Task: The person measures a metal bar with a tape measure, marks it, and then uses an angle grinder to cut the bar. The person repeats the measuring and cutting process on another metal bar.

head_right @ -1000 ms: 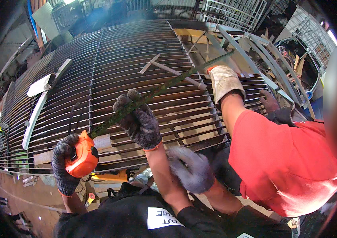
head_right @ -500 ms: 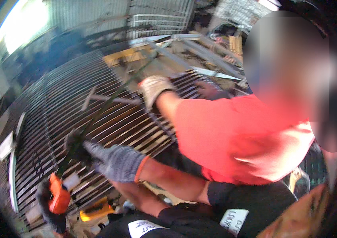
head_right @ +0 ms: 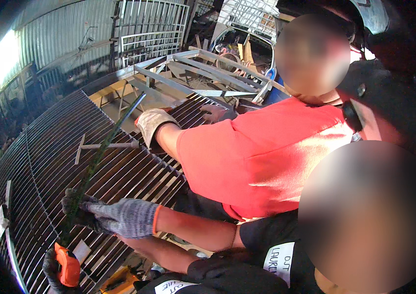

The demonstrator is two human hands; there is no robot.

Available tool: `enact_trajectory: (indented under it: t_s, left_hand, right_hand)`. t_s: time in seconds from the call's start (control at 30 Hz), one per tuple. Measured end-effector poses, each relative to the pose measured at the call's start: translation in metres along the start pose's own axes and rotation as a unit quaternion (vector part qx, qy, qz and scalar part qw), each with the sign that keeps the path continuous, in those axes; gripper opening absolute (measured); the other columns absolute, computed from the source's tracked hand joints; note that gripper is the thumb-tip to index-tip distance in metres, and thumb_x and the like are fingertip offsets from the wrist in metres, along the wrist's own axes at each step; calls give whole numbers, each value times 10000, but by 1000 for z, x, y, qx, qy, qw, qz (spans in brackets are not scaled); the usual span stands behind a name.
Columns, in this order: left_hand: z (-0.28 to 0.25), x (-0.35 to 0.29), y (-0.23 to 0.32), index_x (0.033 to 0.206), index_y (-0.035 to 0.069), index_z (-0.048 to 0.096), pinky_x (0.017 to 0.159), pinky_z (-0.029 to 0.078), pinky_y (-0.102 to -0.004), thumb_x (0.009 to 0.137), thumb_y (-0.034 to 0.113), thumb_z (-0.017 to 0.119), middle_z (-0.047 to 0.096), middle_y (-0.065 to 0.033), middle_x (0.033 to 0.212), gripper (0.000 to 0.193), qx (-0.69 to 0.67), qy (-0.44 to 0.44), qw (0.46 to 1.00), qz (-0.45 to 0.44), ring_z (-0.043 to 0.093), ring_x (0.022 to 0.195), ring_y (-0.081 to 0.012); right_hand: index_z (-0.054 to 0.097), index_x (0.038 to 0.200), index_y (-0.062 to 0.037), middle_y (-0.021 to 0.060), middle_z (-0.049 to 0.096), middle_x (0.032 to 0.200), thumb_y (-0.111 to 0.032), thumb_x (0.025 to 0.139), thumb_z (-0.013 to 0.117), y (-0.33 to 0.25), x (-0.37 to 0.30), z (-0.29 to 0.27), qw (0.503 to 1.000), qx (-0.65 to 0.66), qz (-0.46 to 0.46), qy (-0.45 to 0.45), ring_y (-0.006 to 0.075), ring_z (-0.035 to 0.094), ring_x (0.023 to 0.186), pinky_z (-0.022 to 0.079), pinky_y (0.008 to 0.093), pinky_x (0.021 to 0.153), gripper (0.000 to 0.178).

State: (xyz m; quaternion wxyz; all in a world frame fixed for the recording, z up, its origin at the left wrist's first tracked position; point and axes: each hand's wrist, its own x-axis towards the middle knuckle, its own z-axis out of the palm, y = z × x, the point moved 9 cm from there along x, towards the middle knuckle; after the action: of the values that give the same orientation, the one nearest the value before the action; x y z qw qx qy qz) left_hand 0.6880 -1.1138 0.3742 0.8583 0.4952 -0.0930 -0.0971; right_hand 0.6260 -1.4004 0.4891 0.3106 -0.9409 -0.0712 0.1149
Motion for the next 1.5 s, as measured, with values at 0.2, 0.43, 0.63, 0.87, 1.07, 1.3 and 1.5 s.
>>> enact_trajectory:
  t_s: [0.2, 0.43, 0.63, 0.87, 1.07, 1.3, 1.5]
  left_hand:
    - [14, 4, -5, 1148, 50, 526, 906, 439, -408, 883, 330, 456, 531, -85, 1190, 393, -89, -40, 995, -21, 521, 1057, -243]
    - [5, -8, 12, 1121, 28, 526, 870, 449, -377, 854, 282, 481, 551, -113, 1119, 372, 86, 48, 992, 79, 537, 1005, -240]
    - [56, -16, 26, 1129, 26, 517, 939, 402, -356, 868, 174, 484, 538, -109, 1135, 303, 79, 63, 992, 73, 504, 1056, -207]
    - [71, -29, 38, 1064, -4, 539, 959, 396, -376, 868, 167, 488, 552, -111, 1106, 265, -28, 26, 996, 83, 510, 1056, -211]
    - [75, -44, 42, 948, -5, 523, 932, 413, -383, 882, 124, 470, 540, -156, 1122, 154, 210, 78, 956, 192, 521, 1044, -245]
    - [59, -51, 26, 1051, 46, 520, 940, 421, -422, 884, 117, 482, 505, -142, 1175, 186, 220, 81, 951, 200, 495, 1087, -260]
    - [57, -54, 17, 1039, -6, 551, 950, 406, -364, 876, 202, 475, 553, -141, 1120, 275, 50, 130, 983, 119, 516, 1067, -225]
  right_hand:
    - [463, 1250, -99, 97, 528, 1182, -111, 853, 512, 70, -31, 67, 913, 394, -87, 61, 215, 525, 1061, 427, 332, 881, 400]
    - [437, 1267, -100, 97, 516, 1214, -122, 860, 517, 22, 100, 85, 628, 743, -231, 28, 233, 514, 1096, 415, 376, 925, 416]
    - [397, 1296, -101, 112, 484, 1258, -102, 860, 517, 14, 108, 70, 489, 837, -247, -13, 265, 484, 1145, 393, 418, 975, 453]
    - [351, 1329, -111, 131, 448, 1292, -49, 858, 506, 0, 119, 80, 464, 839, -280, -41, 281, 431, 1197, 386, 413, 1000, 500]
    - [355, 1329, -114, 122, 477, 1268, -41, 869, 481, 18, 123, 86, 456, 854, -250, 15, 268, 466, 1167, 411, 411, 972, 483]
    - [350, 1333, -108, 122, 471, 1276, -41, 878, 444, 13, 124, 88, 373, 888, -269, -6, 263, 474, 1162, 420, 427, 954, 469]
    - [343, 1336, -103, 118, 460, 1288, -54, 885, 429, 9, 126, 95, 337, 906, -256, 11, 255, 465, 1173, 411, 434, 961, 462]
